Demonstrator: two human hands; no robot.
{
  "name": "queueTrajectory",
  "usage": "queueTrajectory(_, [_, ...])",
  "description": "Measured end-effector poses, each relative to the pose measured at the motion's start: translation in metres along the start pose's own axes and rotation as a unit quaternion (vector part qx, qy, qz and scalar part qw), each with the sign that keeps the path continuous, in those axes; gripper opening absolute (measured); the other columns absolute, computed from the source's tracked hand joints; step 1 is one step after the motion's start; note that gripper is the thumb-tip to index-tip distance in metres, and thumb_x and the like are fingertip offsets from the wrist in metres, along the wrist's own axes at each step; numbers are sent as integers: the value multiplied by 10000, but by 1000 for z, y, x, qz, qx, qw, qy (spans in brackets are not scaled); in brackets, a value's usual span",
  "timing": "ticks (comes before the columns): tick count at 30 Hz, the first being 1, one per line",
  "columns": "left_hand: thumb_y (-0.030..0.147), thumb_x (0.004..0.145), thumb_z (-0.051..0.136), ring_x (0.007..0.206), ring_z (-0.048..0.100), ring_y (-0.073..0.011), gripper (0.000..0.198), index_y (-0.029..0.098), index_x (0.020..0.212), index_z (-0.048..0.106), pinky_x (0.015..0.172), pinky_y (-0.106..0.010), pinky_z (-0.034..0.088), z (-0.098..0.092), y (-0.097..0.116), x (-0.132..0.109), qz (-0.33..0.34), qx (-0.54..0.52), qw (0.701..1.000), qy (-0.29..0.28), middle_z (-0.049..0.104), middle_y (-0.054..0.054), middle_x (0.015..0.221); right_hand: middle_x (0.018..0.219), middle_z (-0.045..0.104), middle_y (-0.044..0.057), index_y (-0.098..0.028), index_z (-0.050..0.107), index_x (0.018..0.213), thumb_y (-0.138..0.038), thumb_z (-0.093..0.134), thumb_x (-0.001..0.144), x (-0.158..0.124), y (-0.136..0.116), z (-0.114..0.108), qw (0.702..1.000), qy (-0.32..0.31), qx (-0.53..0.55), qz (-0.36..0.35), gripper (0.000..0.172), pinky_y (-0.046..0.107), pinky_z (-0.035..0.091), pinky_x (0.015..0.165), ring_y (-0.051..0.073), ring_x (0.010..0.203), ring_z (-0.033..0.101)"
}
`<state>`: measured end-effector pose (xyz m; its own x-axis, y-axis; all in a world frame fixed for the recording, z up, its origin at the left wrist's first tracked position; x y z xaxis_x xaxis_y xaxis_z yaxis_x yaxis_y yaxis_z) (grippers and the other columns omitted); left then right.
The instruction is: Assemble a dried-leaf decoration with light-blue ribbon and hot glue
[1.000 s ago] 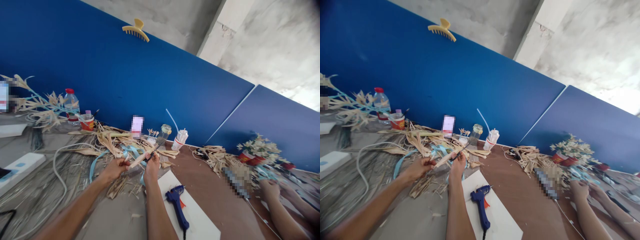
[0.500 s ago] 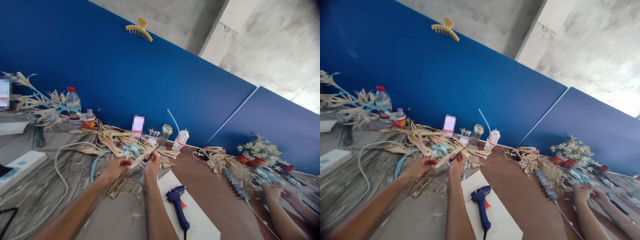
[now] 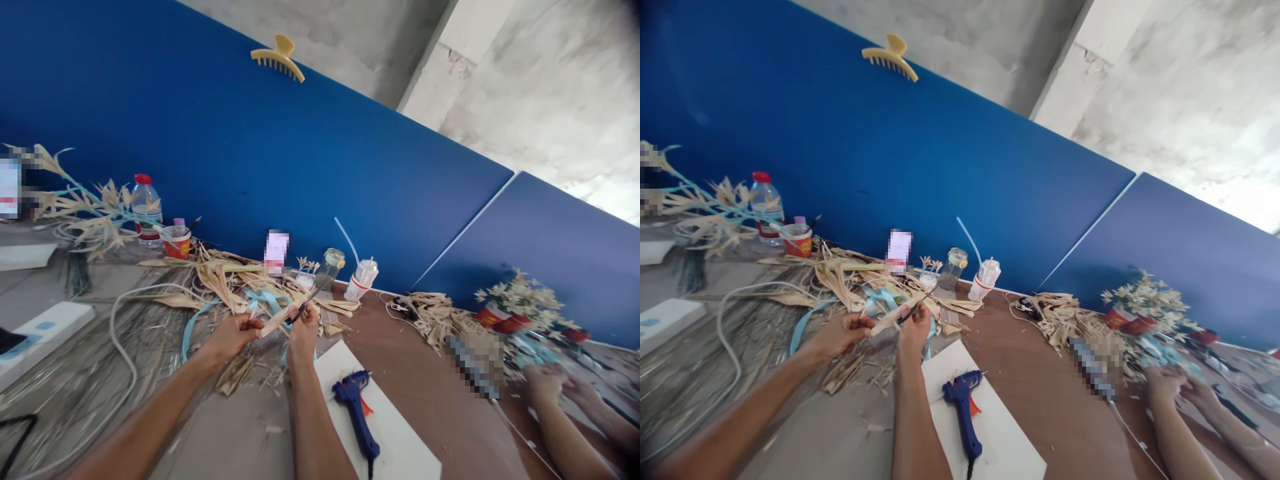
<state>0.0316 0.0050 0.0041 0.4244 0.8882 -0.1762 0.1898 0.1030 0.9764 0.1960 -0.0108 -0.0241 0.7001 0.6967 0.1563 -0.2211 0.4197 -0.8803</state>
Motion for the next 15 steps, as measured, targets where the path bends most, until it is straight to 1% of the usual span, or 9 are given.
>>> queueTrajectory(2, [310,547,621,385,273,-74,242,163,734,574,410,-230,188,0,0,0,1,0,1000,-4,386,93,436,806,659,10,-161,548,886,-281,697,633,0,1,0,1000,-2,-4,4,317,275,467,718,128,728,602])
queueTrajectory(6, [313,566,608,386,289,-74,233,164,743,576,408,-224,202,0,0,0,8,1,1000,-14,438,84,467,809,661,12,-155,553,898,-276,702,629,-1,2,0,1000,-6,-3,13,330,266,466,705,127,724,600])
queueTrajectory(8, [312,582,602,400,338,-88,224,163,749,588,416,-226,232,0,-1,1,17,17,1000,-11,459,76,478,817,663,14,-156,554,901,-275,705,625,-2,3,1,1000,-7,1,17,336,268,466,706,129,732,601])
queueTrajectory(10, [309,604,590,439,419,-114,202,165,745,601,438,-231,283,-1,-2,2,35,43,998,-4,496,61,498,829,663,14,-158,556,905,-277,710,619,-2,3,1,1000,-1,6,14,346,268,463,703,130,737,601])
queueTrajectory(12, [305,642,565,514,509,-144,181,164,747,607,486,-244,353,-4,-2,4,74,65,995,20,569,29,571,800,656,3,-165,555,911,-297,707,623,-2,1,0,1000,13,15,5,352,258,453,668,124,701,592])
queueTrajectory(14, [292,700,523,599,568,-170,156,164,743,601,554,-267,412,-9,0,4,145,104,981,75,627,-12,672,718,638,-19,-176,546,911,-337,684,648,-1,-2,-3,999,33,33,0,337,246,431,605,115,626,569])
queueTrajectory(15, [279,732,495,633,583,-181,149,167,729,593,583,-282,430,-12,2,2,191,138,965,113,638,-32,708,676,625,-31,-182,540,908,-356,665,665,0,-4,-5,998,43,48,3,324,242,418,578,114,594,558])
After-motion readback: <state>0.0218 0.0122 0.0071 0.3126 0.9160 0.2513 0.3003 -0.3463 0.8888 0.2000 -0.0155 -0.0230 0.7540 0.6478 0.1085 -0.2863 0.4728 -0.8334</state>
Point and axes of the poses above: each hand's wrist, its own x-axis towards the middle knuckle, its own z-axis out of the palm, y = z × x, the point moved 4 cm from there along x, towards the middle knuckle
